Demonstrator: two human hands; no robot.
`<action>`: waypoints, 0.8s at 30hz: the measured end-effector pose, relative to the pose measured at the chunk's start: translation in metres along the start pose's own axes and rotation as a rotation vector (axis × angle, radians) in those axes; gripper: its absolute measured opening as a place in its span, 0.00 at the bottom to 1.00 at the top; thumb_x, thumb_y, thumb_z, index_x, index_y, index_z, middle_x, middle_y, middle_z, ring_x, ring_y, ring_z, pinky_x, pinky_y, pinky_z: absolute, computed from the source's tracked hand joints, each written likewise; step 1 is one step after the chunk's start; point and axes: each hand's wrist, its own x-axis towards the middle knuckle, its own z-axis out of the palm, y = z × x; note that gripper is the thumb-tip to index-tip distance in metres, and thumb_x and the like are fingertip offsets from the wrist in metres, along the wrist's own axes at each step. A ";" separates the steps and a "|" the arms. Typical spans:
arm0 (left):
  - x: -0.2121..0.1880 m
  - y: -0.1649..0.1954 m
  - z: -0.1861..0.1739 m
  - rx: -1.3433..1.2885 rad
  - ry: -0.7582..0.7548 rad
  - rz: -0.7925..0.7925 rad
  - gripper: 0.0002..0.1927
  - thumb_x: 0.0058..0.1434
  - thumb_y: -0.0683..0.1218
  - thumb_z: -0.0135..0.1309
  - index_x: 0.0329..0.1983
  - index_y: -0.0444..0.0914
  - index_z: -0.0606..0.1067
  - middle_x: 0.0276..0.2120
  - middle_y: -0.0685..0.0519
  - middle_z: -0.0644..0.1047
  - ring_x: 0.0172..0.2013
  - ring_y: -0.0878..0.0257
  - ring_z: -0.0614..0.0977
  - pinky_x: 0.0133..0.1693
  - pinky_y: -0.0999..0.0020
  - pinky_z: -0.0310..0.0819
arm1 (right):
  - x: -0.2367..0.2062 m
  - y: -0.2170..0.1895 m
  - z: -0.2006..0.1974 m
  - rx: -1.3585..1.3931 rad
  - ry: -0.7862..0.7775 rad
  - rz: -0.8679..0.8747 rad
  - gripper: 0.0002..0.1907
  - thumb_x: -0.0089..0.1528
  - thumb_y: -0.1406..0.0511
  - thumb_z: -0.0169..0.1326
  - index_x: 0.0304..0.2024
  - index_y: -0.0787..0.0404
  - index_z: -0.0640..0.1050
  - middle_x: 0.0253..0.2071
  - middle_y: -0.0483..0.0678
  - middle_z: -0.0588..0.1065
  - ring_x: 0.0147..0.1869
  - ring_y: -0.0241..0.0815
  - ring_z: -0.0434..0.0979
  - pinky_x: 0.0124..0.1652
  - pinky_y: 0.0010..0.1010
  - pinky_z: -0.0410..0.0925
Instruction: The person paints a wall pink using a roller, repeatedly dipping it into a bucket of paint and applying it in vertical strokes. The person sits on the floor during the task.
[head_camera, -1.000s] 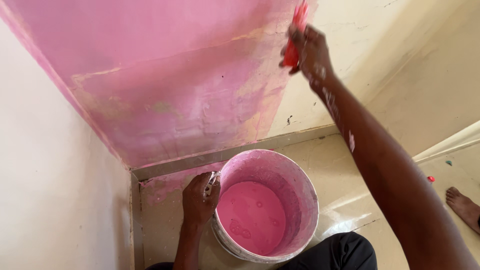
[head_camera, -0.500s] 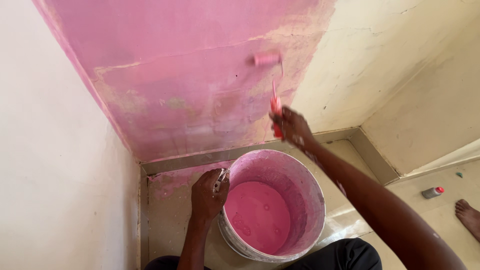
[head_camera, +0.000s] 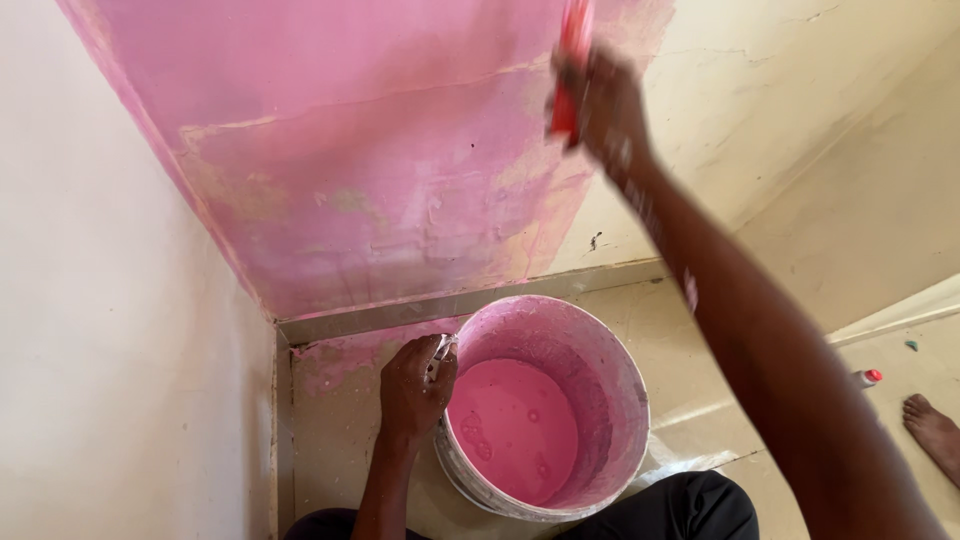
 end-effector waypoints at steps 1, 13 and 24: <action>0.000 0.000 0.000 -0.003 0.006 0.008 0.09 0.60 0.44 0.57 0.41 0.36 0.81 0.34 0.45 0.82 0.33 0.51 0.83 0.35 0.59 0.77 | -0.016 0.013 0.005 0.110 -0.015 0.105 0.18 0.68 0.54 0.54 0.49 0.60 0.76 0.31 0.50 0.79 0.26 0.40 0.81 0.18 0.32 0.73; 0.002 0.000 0.002 0.008 0.040 0.047 0.09 0.60 0.44 0.57 0.40 0.35 0.81 0.35 0.45 0.82 0.34 0.50 0.84 0.36 0.59 0.78 | -0.146 0.102 0.042 -0.128 -0.156 0.571 0.21 0.67 0.51 0.50 0.49 0.59 0.76 0.33 0.51 0.80 0.27 0.43 0.80 0.22 0.34 0.73; 0.000 0.002 -0.001 0.004 -0.011 -0.018 0.10 0.60 0.44 0.56 0.41 0.35 0.81 0.34 0.45 0.82 0.34 0.51 0.84 0.37 0.58 0.78 | -0.029 -0.035 0.008 -0.121 -0.063 -0.037 0.21 0.72 0.51 0.52 0.45 0.63 0.75 0.28 0.47 0.78 0.25 0.35 0.82 0.22 0.25 0.73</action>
